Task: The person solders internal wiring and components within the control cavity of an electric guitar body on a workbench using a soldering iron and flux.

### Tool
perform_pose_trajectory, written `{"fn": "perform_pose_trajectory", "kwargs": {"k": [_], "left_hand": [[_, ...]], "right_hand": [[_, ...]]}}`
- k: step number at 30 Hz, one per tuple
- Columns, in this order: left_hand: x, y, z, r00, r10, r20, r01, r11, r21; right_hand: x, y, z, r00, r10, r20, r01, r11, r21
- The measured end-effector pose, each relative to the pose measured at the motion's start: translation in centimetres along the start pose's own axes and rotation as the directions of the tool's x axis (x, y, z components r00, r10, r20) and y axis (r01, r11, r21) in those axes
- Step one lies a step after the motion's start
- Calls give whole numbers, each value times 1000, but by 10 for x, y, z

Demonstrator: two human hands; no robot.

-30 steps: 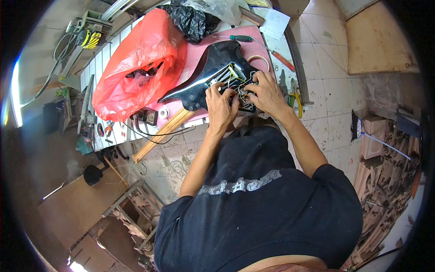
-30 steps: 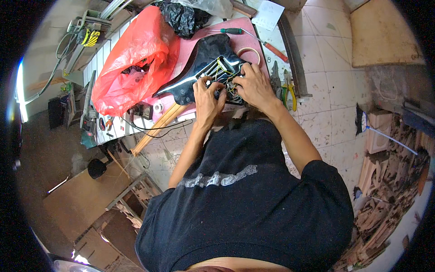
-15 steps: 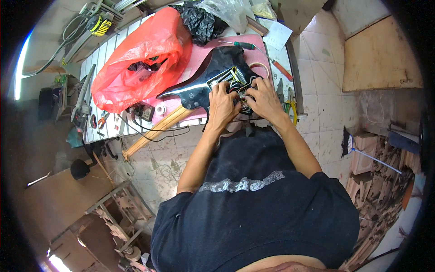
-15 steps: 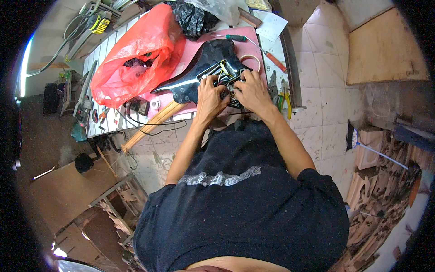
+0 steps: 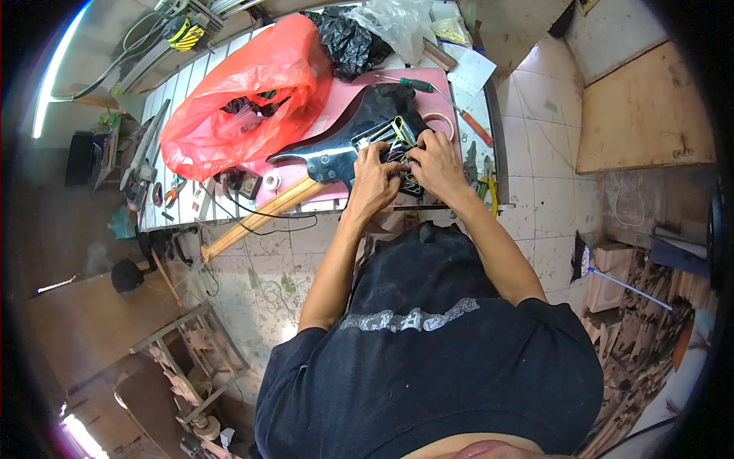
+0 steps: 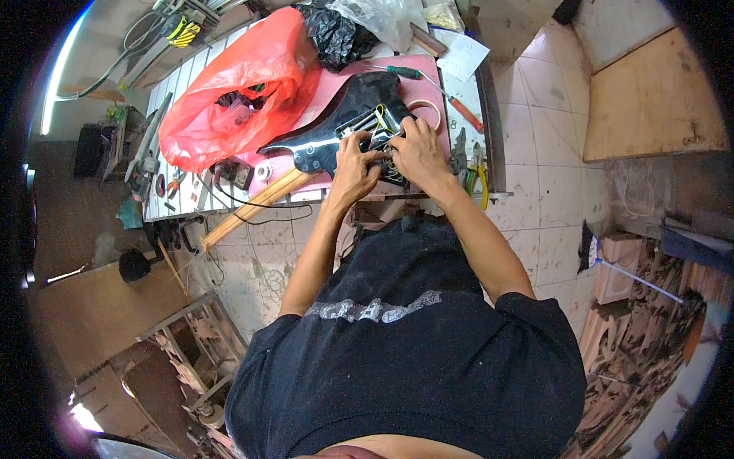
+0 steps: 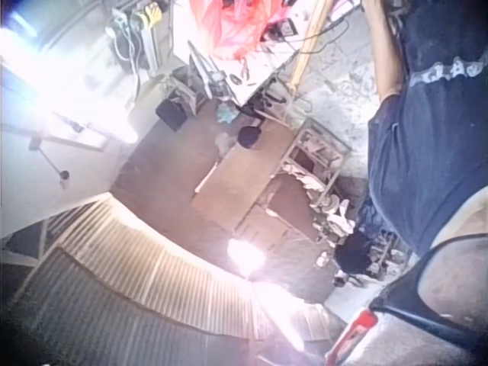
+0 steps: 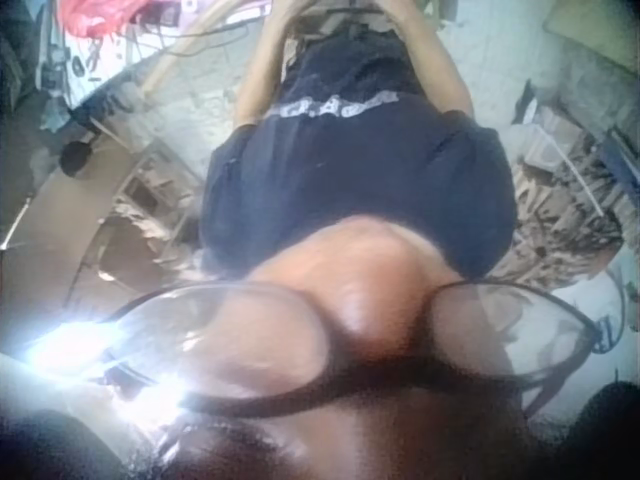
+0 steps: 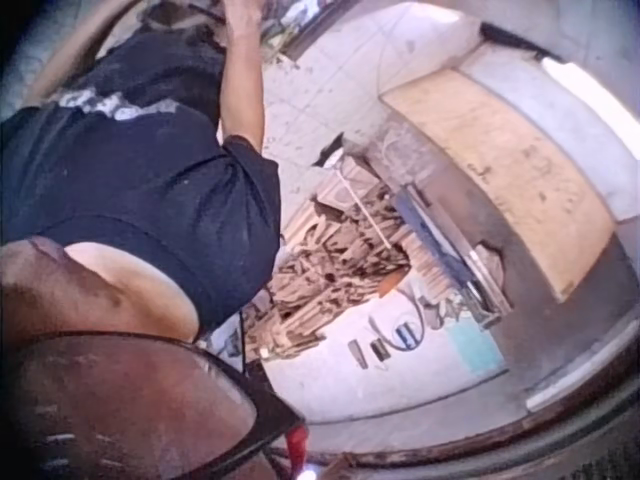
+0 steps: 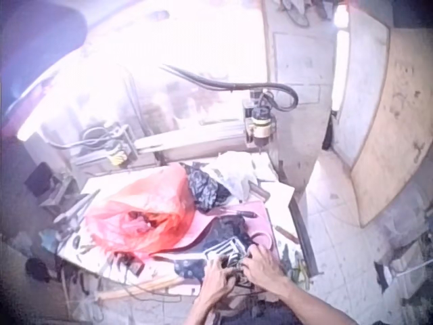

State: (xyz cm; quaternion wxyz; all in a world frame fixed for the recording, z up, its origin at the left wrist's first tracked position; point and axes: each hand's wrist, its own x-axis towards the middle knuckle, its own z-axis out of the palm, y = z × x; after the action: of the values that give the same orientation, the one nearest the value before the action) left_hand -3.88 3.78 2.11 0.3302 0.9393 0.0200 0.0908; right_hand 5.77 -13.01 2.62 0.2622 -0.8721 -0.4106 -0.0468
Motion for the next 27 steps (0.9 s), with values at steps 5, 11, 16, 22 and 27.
{"fn": "perform_pose_trajectory", "kwargs": {"k": [5, 11, 16, 22, 27], "left_hand": [[1, -1, 1, 997, 77, 32, -79, 994, 82], [-3, -3, 8, 992, 128, -4, -127, 986, 110], [-3, -2, 7, 993, 117, 10, -117, 988, 102], [-4, -1, 4, 993, 114, 10, -115, 989, 98], [-1, -1, 3, 993, 118, 18, -119, 987, 106]], "right_hand": [[1, -2, 0, 999, -41, 19, 42, 998, -51], [2, -7, -2, 997, -55, 53, 61, 991, -119], [0, -12, 6, 999, 10, 54, -1, 984, -177], [1, -10, 7, 999, 48, 23, -44, 992, -121], [0, -7, 4, 1000, 15, -3, -15, 998, -68]]}}
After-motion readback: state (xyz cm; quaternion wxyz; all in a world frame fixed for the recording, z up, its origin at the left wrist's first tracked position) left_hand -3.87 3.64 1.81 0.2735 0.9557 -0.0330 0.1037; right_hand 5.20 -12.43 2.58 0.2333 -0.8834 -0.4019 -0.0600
